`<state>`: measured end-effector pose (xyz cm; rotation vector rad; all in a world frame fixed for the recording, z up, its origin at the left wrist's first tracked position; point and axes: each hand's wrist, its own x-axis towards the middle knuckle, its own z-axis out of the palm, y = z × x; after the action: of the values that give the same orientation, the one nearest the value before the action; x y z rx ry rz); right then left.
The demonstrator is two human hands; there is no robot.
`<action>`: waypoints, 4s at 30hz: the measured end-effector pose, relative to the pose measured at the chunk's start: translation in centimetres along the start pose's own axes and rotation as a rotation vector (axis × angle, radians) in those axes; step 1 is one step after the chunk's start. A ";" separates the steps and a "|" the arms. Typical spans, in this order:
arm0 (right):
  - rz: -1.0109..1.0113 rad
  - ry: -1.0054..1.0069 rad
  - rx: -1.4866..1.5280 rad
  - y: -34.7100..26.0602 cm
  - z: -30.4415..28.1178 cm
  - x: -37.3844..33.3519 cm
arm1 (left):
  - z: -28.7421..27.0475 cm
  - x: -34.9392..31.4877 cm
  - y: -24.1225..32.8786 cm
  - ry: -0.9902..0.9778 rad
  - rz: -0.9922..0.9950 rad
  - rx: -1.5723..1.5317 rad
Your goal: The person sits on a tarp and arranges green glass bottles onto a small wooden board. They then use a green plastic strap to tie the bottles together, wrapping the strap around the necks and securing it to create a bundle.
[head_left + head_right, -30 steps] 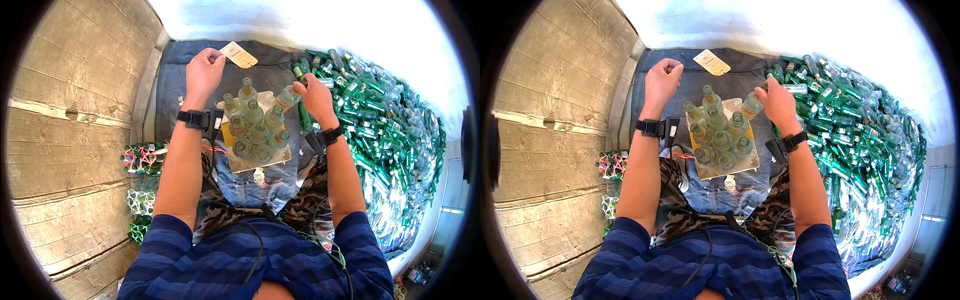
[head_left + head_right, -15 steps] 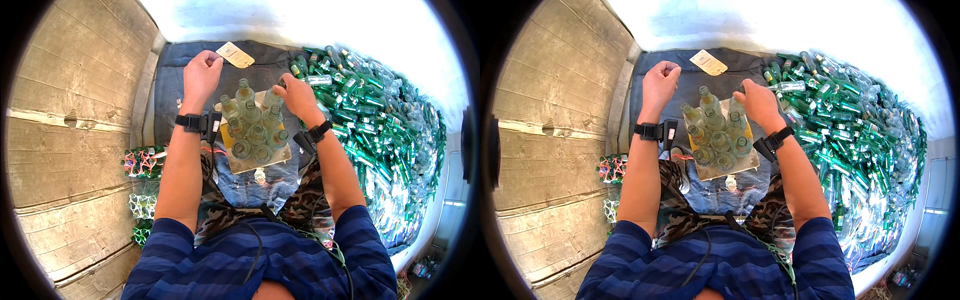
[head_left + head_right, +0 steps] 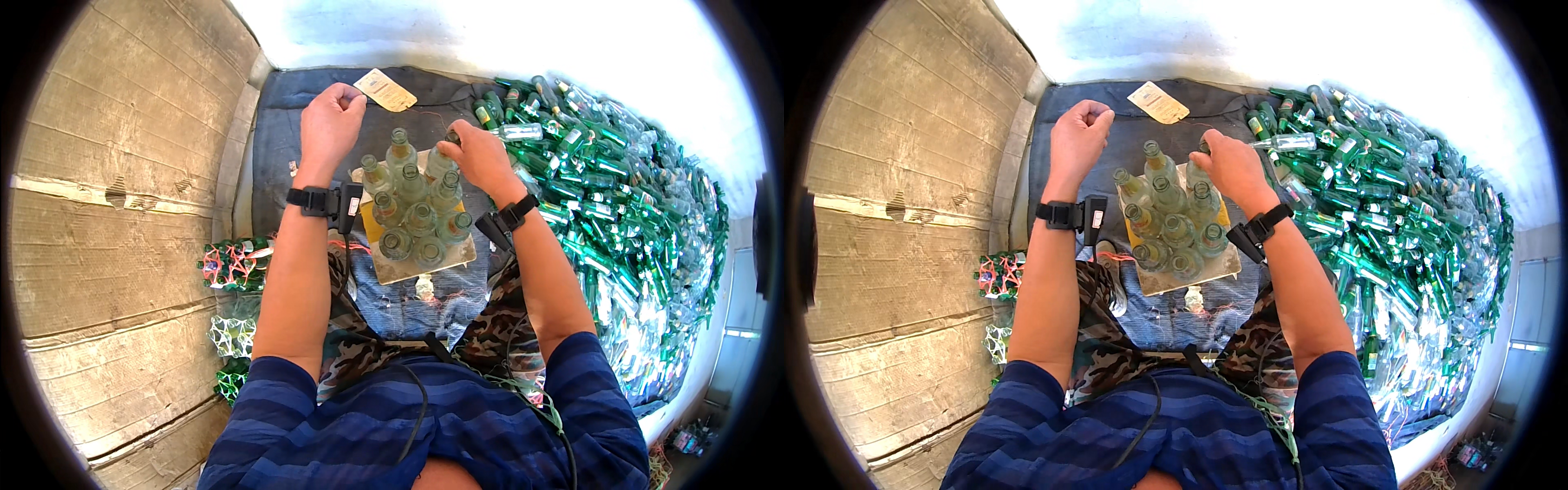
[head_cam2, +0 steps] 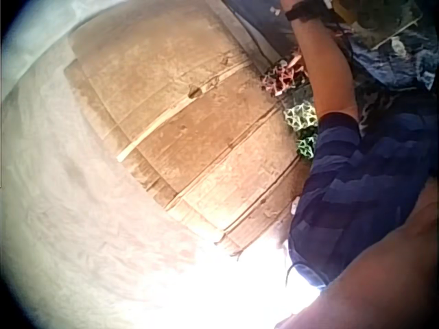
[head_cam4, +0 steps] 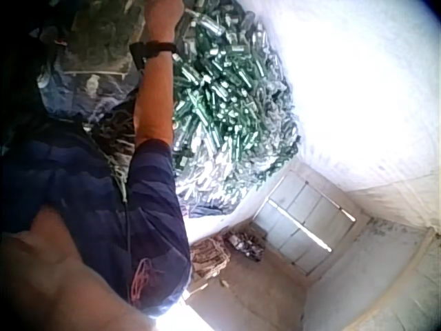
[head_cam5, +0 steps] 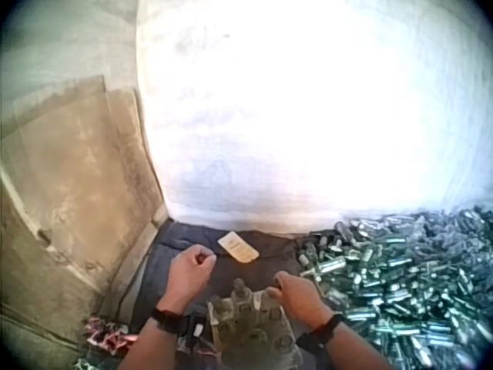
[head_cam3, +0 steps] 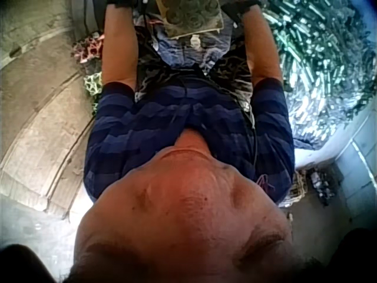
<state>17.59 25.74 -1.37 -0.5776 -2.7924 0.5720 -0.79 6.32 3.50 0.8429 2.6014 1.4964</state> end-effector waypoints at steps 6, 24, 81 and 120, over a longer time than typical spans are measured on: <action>-0.038 0.008 0.001 0.0 0.0 0.1 | -0.1 0.0 0.0 0.001 0.016 -0.003; -0.087 -0.027 0.083 0.0 0.1 0.3 | -0.1 0.1 -0.4 -0.033 0.036 0.023; 0.322 0.198 0.613 10.1 -8.9 -4.8 | -1.3 -0.9 -1.3 -0.030 0.042 -0.034; 1.223 -0.168 0.521 27.1 27.8 -68.0 | 8.1 -28.8 -3.9 -1.119 0.339 0.448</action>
<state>79.14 10.87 -47.47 -2.1101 -1.9346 1.5050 24.34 -2.13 -10.85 1.5959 1.9181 0.1955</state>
